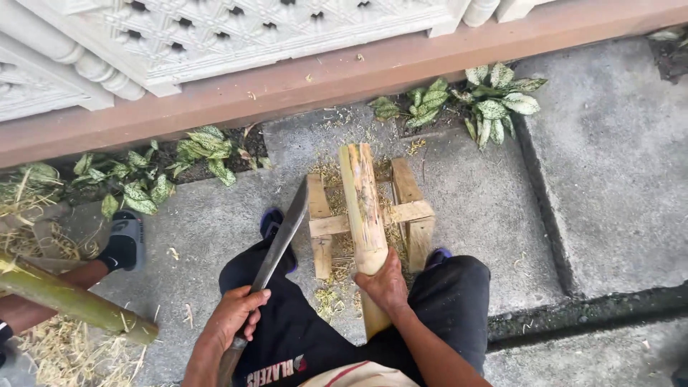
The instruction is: The recorder uses a machete to scrape the outer skin off a bamboo pole while seated on a stool.
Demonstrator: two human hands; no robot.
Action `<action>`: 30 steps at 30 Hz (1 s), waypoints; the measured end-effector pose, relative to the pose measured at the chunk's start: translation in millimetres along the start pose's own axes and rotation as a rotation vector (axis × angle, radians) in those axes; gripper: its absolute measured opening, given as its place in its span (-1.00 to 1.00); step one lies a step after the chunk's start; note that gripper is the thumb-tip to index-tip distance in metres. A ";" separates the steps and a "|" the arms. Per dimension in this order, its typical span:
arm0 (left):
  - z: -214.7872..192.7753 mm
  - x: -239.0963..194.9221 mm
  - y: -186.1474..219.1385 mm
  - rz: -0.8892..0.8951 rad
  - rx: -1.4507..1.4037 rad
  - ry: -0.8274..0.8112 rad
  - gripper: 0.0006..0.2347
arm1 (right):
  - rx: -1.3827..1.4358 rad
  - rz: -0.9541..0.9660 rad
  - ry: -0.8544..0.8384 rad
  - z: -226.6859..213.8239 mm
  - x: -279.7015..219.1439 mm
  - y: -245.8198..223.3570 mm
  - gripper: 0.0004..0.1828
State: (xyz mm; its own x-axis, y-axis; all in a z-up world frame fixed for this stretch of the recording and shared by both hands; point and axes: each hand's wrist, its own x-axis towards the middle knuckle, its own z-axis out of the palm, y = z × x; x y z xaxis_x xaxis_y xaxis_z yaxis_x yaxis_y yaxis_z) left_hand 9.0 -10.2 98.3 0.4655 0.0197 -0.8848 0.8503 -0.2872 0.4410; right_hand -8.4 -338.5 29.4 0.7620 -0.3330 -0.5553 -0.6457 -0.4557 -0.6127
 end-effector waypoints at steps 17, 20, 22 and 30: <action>-20.3 0.0 -14.6 0.035 -0.060 0.050 -0.71 | -0.061 -0.109 -0.090 -85.9 139.6 -35.8 -0.44; -22.2 1.8 -16.2 0.024 -0.074 0.030 -0.73 | -0.264 -0.306 -0.130 -61.0 138.9 -12.7 -0.32; -18.5 2.0 -14.2 0.026 -0.073 0.036 -0.74 | -0.313 -0.379 -0.019 -49.0 135.9 -5.5 -0.30; -12.0 -9.3 -6.2 0.027 -0.009 0.036 -0.77 | -0.302 -0.521 0.233 -16.4 120.0 28.0 -0.43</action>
State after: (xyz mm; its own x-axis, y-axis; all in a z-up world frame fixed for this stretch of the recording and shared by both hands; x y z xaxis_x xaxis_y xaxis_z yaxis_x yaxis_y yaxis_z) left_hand 2.3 2.9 105.6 0.4969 0.0468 -0.8665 0.8394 -0.2794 0.4662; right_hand 65.7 -404.8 -45.2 0.9845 -0.1608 -0.0702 -0.1721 -0.8072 -0.5646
